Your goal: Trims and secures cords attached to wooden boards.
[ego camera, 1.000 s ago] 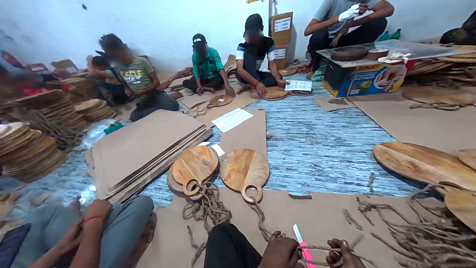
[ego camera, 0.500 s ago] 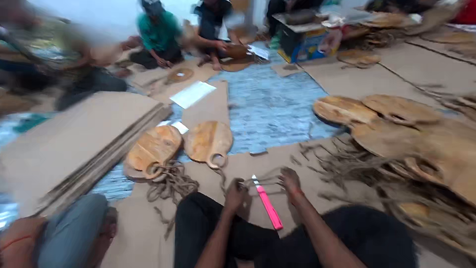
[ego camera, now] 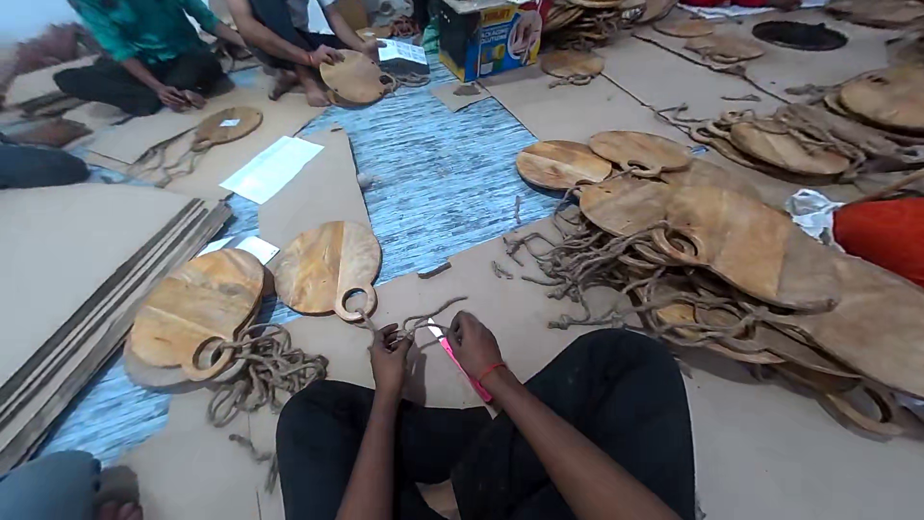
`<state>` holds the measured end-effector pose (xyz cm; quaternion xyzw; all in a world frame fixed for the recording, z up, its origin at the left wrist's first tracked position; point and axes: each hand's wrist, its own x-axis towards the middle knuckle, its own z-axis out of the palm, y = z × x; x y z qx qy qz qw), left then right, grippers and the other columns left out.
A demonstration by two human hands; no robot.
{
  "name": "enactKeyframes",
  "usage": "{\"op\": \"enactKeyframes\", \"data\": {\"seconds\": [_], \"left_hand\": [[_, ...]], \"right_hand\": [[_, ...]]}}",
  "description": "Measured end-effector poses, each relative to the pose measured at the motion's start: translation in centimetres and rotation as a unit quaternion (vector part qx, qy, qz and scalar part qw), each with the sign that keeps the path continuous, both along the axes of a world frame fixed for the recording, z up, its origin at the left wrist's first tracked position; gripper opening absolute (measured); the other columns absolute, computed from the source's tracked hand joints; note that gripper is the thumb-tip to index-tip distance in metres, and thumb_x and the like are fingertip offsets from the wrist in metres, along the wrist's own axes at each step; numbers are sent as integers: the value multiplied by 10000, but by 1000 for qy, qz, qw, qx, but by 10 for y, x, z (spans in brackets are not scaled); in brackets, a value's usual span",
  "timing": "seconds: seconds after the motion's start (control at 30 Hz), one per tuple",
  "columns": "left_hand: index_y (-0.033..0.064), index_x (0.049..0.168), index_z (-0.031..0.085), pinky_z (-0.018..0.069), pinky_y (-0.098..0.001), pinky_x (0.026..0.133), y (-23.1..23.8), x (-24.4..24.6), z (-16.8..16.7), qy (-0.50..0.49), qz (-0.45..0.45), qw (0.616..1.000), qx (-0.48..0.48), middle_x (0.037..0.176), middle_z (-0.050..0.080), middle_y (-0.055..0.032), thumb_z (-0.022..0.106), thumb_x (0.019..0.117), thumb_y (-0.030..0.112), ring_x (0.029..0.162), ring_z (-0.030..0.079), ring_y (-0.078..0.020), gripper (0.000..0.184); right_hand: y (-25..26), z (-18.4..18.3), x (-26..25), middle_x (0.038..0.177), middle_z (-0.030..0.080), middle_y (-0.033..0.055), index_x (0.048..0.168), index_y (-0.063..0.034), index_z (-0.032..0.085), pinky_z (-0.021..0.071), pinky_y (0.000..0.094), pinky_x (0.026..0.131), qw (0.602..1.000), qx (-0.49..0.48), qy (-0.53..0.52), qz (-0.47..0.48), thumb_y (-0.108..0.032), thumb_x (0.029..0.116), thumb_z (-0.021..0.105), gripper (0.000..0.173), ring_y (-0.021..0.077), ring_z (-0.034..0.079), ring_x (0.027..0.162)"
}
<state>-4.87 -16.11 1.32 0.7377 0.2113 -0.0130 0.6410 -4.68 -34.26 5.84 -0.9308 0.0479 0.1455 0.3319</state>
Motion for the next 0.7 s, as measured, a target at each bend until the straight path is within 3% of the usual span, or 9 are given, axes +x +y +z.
{"op": "enactKeyframes", "data": {"seconds": [0.07, 0.17, 0.27, 0.33, 0.4, 0.57, 0.63, 0.7], "left_hand": [[-37, 1301, 577, 553, -337, 657, -1, 0, 1, -8, 6, 1000, 2, 1127, 689, -176, 764, 895, 9, 761, 658, -184, 450], [-37, 1276, 591, 526, -306, 595, -2, -2, 0, -21, 4, 1000, 5, 1095, 697, -163, 773, 878, -4, 693, 632, -156, 439], [-32, 1211, 646, 547, -312, 650, -2, -3, -3, -28, -7, 1000, 9, 1069, 680, -159, 769, 893, 31, 727, 634, -164, 346], [-44, 1179, 661, 553, -317, 709, -2, -2, -2, -36, -8, 999, -10, 1017, 684, -150, 730, 925, 35, 763, 639, -169, 274], [-53, 1164, 660, 553, -298, 695, -2, -3, 1, -41, 1, 999, -33, 957, 697, -138, 689, 961, 38, 753, 651, -158, 224], [-74, 1275, 564, 544, -288, 651, -2, -4, 2, -37, -3, 997, -62, 993, 701, -150, 711, 930, -3, 728, 650, -145, 382], [-74, 1293, 560, 533, -284, 625, -3, -4, 3, -26, -5, 998, -60, 996, 704, -152, 728, 914, -7, 710, 639, -142, 420], [-73, 1308, 558, 524, -294, 625, -3, -3, 3, -8, -9, 998, -54, 989, 695, -156, 732, 912, -6, 707, 623, -146, 438]], "right_hand": [[4, -10, -7, 1264, 640, 196, 1242, -12, 642, 507, 517, 1001, 993, -19, 83, 83, -304, 1008, 627, 375, 345, 637, 1160], [12, -24, -6, 1469, 491, 229, 1450, -20, 506, 491, 550, 1035, 983, -90, 139, 81, -231, 920, 741, 616, 418, 530, 1309], [13, -30, 0, 1477, 482, 231, 1508, -32, 433, 505, 559, 1013, 980, -130, 134, 64, -123, 889, 751, 702, 439, 531, 1304], [14, -28, 3, 1462, 504, 233, 1523, -32, 414, 509, 553, 1005, 978, -138, 143, 61, -73, 931, 674, 648, 436, 550, 1288], [15, -23, 1, 1453, 524, 228, 1550, -37, 387, 513, 550, 997, 974, -140, 167, 58, -57, 963, 587, 620, 420, 571, 1276], [6, -26, 2, 1304, 646, 200, 1376, -60, 576, 483, 564, 1017, 973, 5, 231, 5, -279, 1019, 532, 422, 355, 622, 1227], [6, -38, 3, 1268, 661, 196, 1363, -56, 595, 484, 544, 1012, 966, 103, 236, -21, -259, 1051, 466, 394, 335, 638, 1183], [8, -51, 3, 1146, 678, 182, 1336, -6, 588, 531, 471, 903, 950, 216, 219, -58, -195, 1061, 433, 368, 279, 671, 996]]}}
